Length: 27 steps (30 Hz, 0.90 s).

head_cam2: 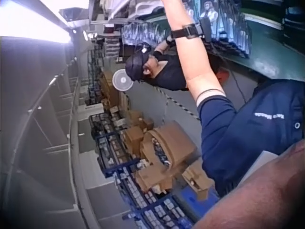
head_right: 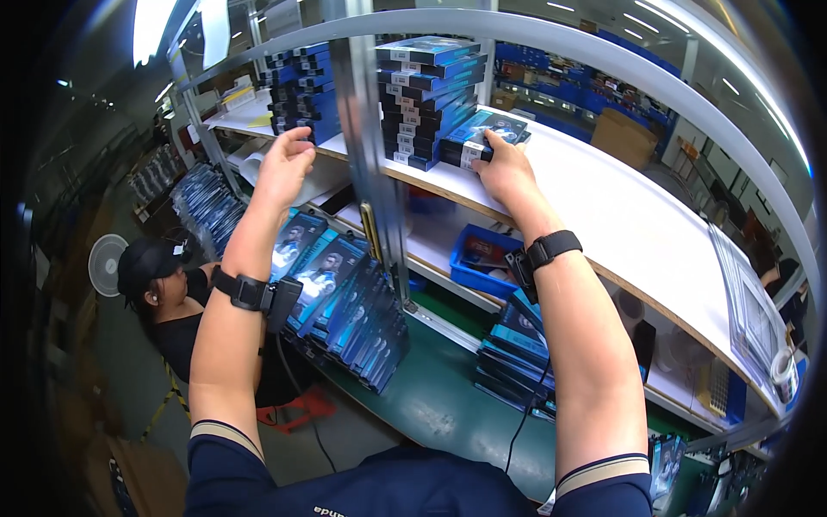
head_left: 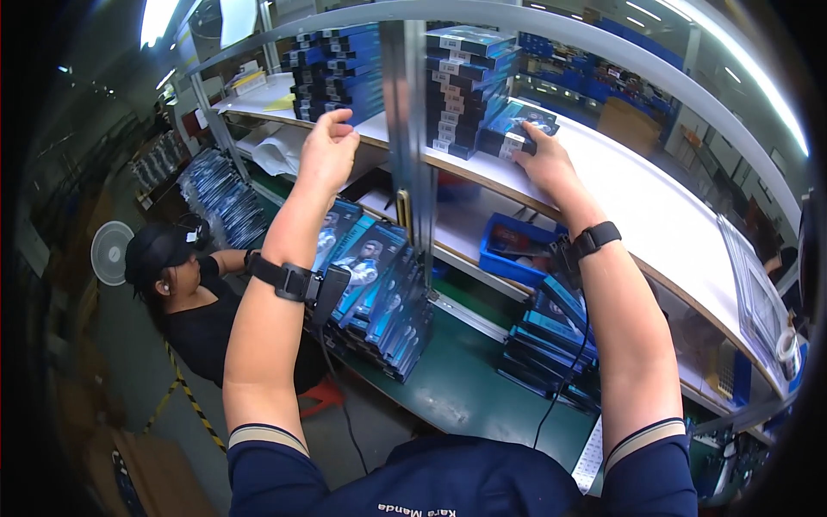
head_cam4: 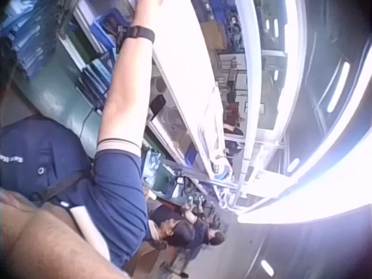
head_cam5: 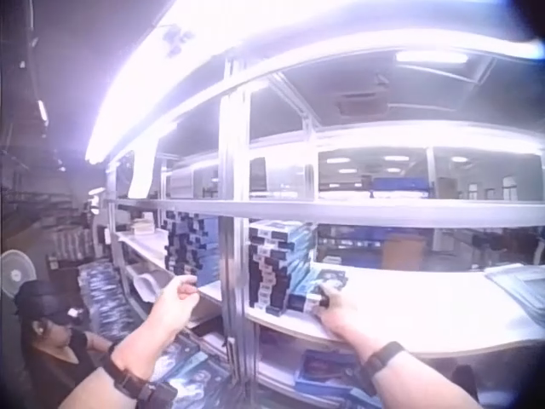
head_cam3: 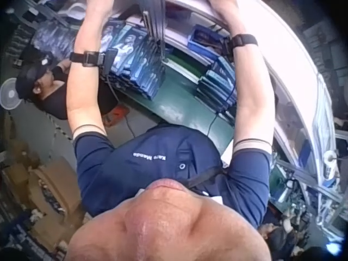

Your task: Applying labels to electronic product boxes on an assembly line.

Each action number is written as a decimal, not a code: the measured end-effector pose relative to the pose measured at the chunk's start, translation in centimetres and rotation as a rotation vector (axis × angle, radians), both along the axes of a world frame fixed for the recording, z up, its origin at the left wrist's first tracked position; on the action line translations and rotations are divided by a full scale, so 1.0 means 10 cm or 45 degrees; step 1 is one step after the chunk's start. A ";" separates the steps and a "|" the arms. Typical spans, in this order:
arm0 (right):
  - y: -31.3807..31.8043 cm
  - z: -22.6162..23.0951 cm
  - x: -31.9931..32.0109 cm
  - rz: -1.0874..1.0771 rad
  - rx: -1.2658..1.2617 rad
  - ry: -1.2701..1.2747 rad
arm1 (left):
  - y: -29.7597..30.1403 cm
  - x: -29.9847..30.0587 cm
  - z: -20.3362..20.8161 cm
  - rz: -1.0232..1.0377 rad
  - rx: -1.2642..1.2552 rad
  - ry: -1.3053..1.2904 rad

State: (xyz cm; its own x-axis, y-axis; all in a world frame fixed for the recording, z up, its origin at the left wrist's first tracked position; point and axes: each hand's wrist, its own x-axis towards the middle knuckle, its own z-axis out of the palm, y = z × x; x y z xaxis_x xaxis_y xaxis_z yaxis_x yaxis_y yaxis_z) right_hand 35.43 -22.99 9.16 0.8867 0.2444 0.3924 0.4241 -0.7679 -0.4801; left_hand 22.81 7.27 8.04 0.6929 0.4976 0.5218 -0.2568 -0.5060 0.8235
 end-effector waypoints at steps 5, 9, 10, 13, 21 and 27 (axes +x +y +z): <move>0.49 0.02 0.11 0.080 -0.023 0.021 | 0.48 0.22 -0.13 -0.007 -0.015 0.330; 0.80 0.03 0.22 0.161 -0.048 0.054 | 0.54 0.40 -0.10 0.062 0.113 0.369; 0.85 0.00 0.23 0.146 -0.040 0.002 | 0.48 0.40 -0.02 -0.046 0.042 0.471; 1.03 0.09 0.15 0.245 -0.027 0.132 | 0.56 0.45 0.02 -0.192 -0.087 0.537; 1.12 0.12 0.26 0.335 0.004 0.219 | 0.38 0.62 0.03 -0.168 -0.068 0.581; 1.21 0.09 0.28 0.595 0.921 0.451 | 0.41 0.70 -0.03 -0.225 -0.133 0.594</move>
